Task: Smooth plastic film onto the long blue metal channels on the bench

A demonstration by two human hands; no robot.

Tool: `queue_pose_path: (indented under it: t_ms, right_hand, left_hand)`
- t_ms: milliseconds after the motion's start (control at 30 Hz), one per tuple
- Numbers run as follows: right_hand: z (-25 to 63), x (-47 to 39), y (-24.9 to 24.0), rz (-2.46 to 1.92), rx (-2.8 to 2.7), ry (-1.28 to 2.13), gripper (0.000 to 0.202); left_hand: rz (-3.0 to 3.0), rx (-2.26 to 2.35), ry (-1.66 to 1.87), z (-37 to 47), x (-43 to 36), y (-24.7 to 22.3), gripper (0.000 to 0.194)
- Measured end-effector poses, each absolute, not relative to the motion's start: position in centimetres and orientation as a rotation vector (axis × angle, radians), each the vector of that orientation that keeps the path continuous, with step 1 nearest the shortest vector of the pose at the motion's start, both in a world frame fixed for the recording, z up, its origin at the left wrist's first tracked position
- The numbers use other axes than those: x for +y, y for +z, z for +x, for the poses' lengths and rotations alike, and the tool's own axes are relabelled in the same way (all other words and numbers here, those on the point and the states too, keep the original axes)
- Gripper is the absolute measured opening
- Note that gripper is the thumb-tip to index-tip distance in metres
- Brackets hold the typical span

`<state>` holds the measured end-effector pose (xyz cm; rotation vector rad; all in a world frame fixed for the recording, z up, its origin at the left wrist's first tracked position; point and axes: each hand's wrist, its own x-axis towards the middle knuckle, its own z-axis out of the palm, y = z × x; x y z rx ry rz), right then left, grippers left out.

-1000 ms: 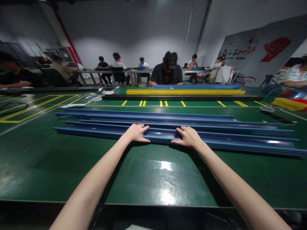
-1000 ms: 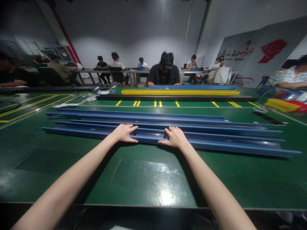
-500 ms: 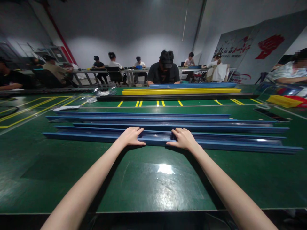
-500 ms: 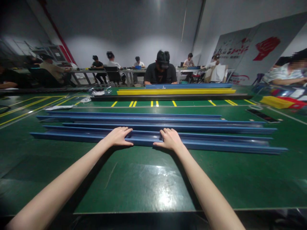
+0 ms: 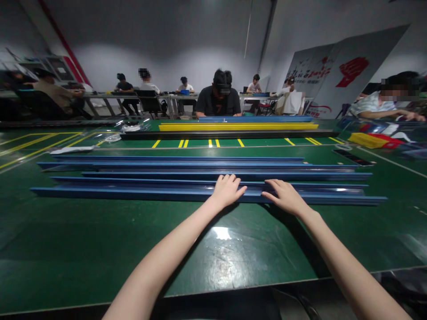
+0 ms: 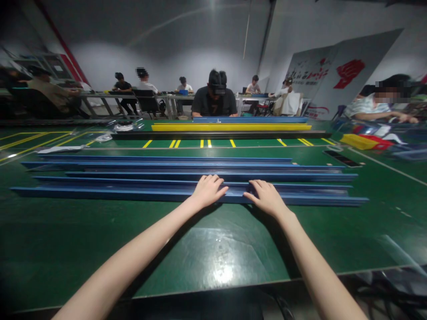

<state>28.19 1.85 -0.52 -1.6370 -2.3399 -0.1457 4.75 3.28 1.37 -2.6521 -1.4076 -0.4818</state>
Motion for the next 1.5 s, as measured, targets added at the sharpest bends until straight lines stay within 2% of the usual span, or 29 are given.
queue_pose_path:
  t_ms: [167,467,900,1167,1300,1500]
  right_hand:
    - [30.0,1.2,-1.9,-1.587,-2.211,-0.126,0.052]
    - [29.5,0.8,-1.3,-1.616,-2.229,-0.16,0.05]
    - [31.4,1.8,-2.2,-1.619,-2.176,-0.142,0.056]
    - [28.1,3.4,-2.1,-1.48,-2.189,-0.046,0.063]
    - [25.9,3.7,-1.8,-1.459,-2.184,-0.033,0.06]
    - [22.0,4.2,-1.8,-1.455,-2.209,-0.11,0.061]
  left_hand:
    - [-2.63,-1.564,-0.43,8.3,3.7,0.4,0.044]
    - [-2.566,-1.746,-0.579,7.7,4.8,0.3,0.038]
    - [-2.432,-1.807,-0.476,-0.9,5.3,0.8,0.035]
    - [-2.366,-1.905,-0.52,-5.2,5.6,0.6,0.03]
    - [-2.291,-2.012,-0.517,-5.8,5.9,0.9,0.035]
    - [-2.365,-1.835,-0.605,-3.6,5.8,1.2,0.034]
